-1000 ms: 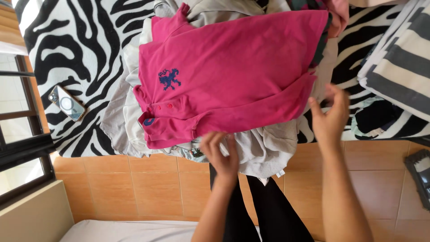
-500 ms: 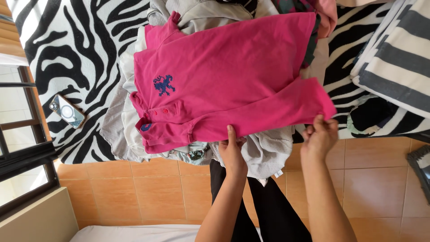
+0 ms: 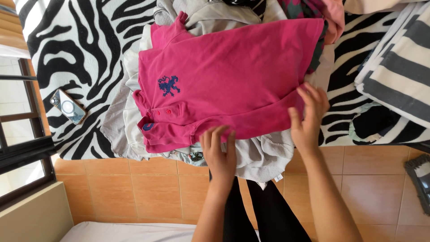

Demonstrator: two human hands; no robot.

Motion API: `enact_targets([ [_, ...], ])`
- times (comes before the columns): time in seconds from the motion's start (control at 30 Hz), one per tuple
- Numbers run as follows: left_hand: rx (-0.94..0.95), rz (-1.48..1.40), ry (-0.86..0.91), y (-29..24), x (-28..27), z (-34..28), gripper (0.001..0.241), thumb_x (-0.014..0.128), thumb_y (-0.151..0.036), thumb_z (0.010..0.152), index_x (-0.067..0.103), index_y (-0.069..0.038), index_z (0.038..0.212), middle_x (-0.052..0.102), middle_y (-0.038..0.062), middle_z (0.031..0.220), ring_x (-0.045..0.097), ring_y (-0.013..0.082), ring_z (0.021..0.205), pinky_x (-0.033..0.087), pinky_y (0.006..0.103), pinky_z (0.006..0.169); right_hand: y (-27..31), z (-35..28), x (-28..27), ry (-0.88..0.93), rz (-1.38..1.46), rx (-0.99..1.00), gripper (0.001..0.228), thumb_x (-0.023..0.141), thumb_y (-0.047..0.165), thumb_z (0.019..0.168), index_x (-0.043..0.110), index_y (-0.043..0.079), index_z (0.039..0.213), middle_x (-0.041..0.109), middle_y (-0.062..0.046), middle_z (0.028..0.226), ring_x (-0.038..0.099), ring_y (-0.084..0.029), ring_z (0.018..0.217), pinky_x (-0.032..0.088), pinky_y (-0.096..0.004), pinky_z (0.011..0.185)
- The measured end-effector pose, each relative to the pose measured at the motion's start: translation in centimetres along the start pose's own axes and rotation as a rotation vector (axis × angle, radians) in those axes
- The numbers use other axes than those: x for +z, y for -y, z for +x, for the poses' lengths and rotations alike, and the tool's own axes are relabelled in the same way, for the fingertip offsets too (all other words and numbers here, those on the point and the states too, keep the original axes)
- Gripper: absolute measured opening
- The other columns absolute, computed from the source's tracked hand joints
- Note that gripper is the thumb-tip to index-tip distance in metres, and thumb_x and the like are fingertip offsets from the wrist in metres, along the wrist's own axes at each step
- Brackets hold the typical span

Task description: The person folds a pink polo shirt and a black-and-white striped garment on a bed with a zebra-print sheet. They smooth the items, fold the sleeves and body, and place the folded clothes into a neat stack.

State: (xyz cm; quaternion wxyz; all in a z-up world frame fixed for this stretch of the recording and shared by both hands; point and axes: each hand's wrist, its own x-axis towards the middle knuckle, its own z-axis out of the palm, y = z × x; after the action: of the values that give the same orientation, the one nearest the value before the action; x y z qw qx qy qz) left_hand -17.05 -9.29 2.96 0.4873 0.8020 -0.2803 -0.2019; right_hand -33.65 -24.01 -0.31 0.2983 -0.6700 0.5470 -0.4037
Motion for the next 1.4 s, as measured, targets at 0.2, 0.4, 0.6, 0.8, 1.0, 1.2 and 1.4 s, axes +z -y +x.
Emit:
enact_targets([
  [0.2, 0.363, 0.45, 0.087, -0.3, -1.6, 5.0, 0.042, 0.077, -0.025, 0.087, 0.066, -0.009, 0.124, 0.061, 0.011, 0.126, 0.052, 0.0345, 0.12, 0.041, 0.0469, 0.101, -2.5, 3.6, -2.1, 0.63, -0.31, -0.321, 0.046, 0.088, 0.033, 0.072, 0.073, 0.006, 0.106, 0.064, -0.004, 0.079, 0.059, -0.02, 0.087, 0.035, -0.051, 0.11],
  [0.4, 0.195, 0.448, 0.257, -2.1, -1.7, 8.0, 0.056, 0.08, -0.041, 0.082, 0.061, -0.013, 0.127, 0.059, 0.01, 0.124, 0.052, 0.0335, 0.119, 0.037, 0.0475, 0.101, -1.0, 5.4, -0.8, 0.76, -0.498, -0.31, 0.023, 0.085, 0.025, 0.083, 0.076, 0.008, 0.096, 0.072, -0.004, 0.089, 0.061, -0.026, 0.095, 0.04, -0.047, 0.103],
  [0.6, 0.352, 0.476, 0.107, -0.8, -0.1, 13.4, 0.05, 0.059, -0.042, 0.104, 0.052, -0.017, 0.147, 0.051, 0.009, 0.151, 0.04, 0.0328, 0.146, 0.024, 0.0549, 0.121, 6.6, 6.9, 6.2, 0.424, -0.398, -0.521, 0.03, 0.069, 0.006, 0.099, 0.067, 0.0, 0.129, 0.058, -0.015, 0.142, 0.053, -0.036, 0.136, 0.039, -0.05, 0.117],
  [0.8, 0.358, 0.563, 0.068, 3.9, 3.5, 15.9, 0.057, 0.047, -0.043, 0.108, 0.039, -0.023, 0.161, 0.034, 0.005, 0.169, 0.026, 0.0302, 0.161, 0.012, 0.0574, 0.132, 5.9, 7.3, 13.6, 0.658, -0.37, -0.632, 0.054, 0.059, 0.023, 0.109, 0.046, 0.005, 0.159, 0.036, -0.018, 0.168, 0.031, -0.038, 0.158, 0.021, -0.057, 0.128],
  [1.0, 0.274, 0.482, -0.05, 4.6, 3.4, 15.8, 0.059, 0.047, -0.044, 0.108, 0.038, -0.02, 0.161, 0.036, 0.005, 0.168, 0.028, 0.0309, 0.159, 0.017, 0.0556, 0.131, 4.3, 8.3, 14.6, 0.678, -0.451, -0.52, 0.061, 0.05, 0.037, 0.112, 0.033, 0.012, 0.166, 0.026, -0.018, 0.171, 0.022, -0.038, 0.159, 0.013, -0.06, 0.126],
  [1.2, 0.149, 0.236, -0.195, 3.6, 0.4, 17.3, 0.058, 0.053, -0.037, 0.11, 0.04, -0.008, 0.158, 0.041, 0.013, 0.164, 0.04, 0.0317, 0.151, 0.031, 0.046, 0.126, 4.0, 11.4, 14.4, 0.48, -0.312, -0.478, 0.065, 0.055, 0.039, 0.121, 0.025, 0.003, 0.166, 0.027, -0.022, 0.175, 0.023, -0.042, 0.161, 0.017, -0.06, 0.128],
  [1.4, 0.531, 0.271, 0.039, -2.5, -4.8, 19.4, 0.075, 0.075, -0.053, 0.089, 0.051, -0.012, 0.147, 0.051, 0.007, 0.153, 0.04, 0.0319, 0.149, 0.024, 0.0501, 0.127, 10.9, 12.1, 8.7, 0.635, -0.336, -0.513, 0.027, 0.087, 0.02, 0.094, 0.073, 0.001, 0.107, 0.062, -0.008, 0.091, 0.057, -0.025, 0.089, 0.044, -0.042, 0.088],
])
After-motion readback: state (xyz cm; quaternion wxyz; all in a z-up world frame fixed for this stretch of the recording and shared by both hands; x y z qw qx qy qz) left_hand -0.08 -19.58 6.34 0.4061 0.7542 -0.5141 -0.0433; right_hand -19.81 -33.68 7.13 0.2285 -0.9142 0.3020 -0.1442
